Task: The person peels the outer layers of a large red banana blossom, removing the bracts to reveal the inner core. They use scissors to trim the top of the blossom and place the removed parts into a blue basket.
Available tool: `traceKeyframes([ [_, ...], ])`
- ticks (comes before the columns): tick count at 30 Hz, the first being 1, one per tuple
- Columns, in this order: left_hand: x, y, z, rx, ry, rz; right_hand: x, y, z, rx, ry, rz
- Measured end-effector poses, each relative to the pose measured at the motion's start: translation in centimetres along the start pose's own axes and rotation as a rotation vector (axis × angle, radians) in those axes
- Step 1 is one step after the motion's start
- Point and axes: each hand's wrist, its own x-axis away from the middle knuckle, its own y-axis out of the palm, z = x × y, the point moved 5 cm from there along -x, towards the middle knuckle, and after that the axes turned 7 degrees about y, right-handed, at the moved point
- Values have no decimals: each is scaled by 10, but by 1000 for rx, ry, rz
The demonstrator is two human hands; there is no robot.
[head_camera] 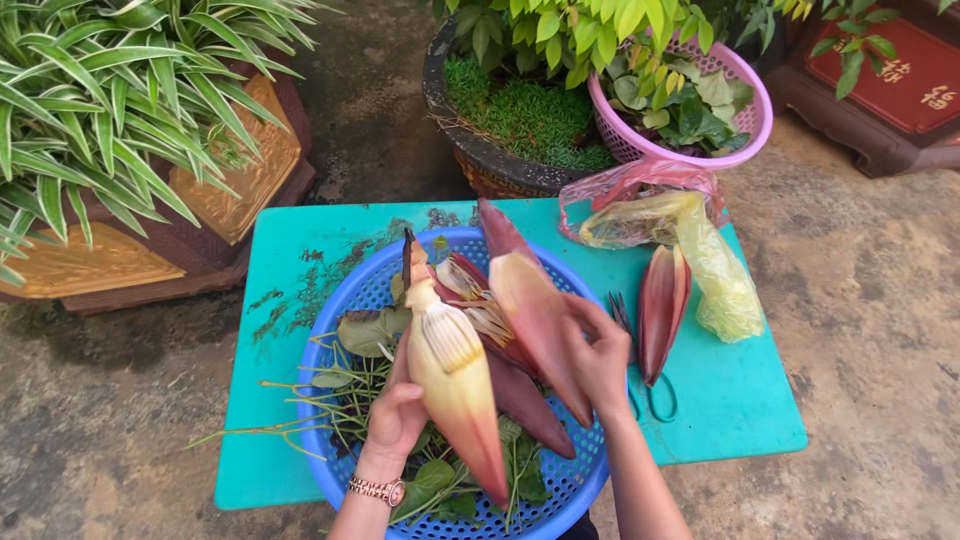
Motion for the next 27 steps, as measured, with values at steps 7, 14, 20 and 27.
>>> traceKeyframes([
  [7,-8,-8,-13,-198,-62,62,1,-35,-37,98,-102,171],
  [14,-9,14,5,-1223,311,210,38,-12,-84,352,-522,151],
  [20,3,78,42,-1662,744,233,60,-2,-86,311,-461,78],
  [27,-26,68,32,-1503,421,296,86,11,-89,253,-452,53],
])
